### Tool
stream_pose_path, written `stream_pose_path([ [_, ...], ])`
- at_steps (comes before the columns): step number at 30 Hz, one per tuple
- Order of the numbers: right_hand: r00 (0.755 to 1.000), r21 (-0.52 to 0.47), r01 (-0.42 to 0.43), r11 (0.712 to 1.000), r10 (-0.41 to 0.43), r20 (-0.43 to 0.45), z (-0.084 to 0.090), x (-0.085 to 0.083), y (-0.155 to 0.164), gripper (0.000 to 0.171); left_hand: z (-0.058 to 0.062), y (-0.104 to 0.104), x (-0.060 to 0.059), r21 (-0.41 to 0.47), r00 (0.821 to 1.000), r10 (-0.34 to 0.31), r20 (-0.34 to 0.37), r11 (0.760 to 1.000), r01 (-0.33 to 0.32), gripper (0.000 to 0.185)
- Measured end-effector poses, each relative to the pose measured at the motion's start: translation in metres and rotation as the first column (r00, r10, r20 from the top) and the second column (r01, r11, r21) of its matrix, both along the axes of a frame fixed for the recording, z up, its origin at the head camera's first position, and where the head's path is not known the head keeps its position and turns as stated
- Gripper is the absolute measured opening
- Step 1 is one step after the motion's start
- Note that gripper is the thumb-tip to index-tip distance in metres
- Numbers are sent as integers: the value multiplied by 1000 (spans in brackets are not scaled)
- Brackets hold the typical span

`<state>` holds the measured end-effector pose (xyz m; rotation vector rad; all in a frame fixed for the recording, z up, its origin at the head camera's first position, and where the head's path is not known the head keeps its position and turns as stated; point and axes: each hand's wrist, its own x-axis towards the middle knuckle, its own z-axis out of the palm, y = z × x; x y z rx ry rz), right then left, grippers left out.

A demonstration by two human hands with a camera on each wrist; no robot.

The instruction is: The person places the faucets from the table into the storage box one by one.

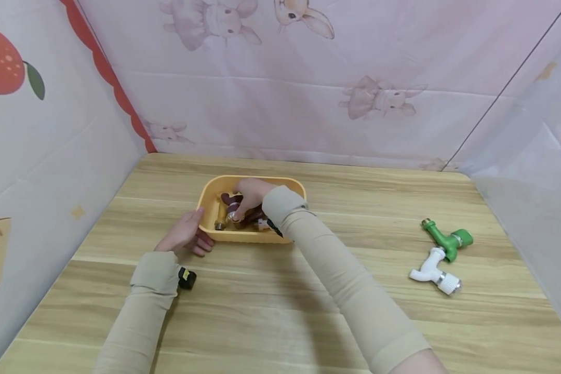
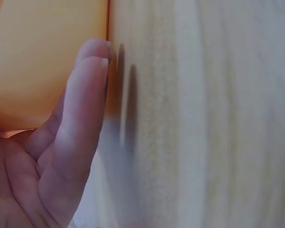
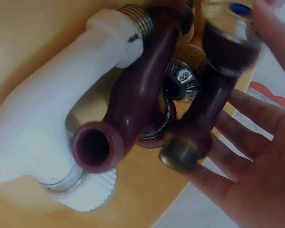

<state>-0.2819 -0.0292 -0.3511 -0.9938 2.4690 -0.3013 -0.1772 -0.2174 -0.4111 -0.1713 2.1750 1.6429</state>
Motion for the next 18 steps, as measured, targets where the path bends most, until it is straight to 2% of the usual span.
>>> stream_pose_path([
  [2,1000,-8,-1,1000,2,16,0,0,2,71,-2,0,-1,-14,1000,8,12,1000,-8,66],
  [8,999,-34,-12,999,13,37,7,1,13,65,-5,-3,-4,-15,1000,5,31,1000,-4,64],
  [14,998,-111,-28,993,33,49,18,4,22,59,-1,-3,-1,-11,1000,-2,17,1000,2,65],
  [18,997,-171,-8,985,21,74,22,5,27,57,1,-2,1,-12,1000,-1,12,1000,1,66],
])
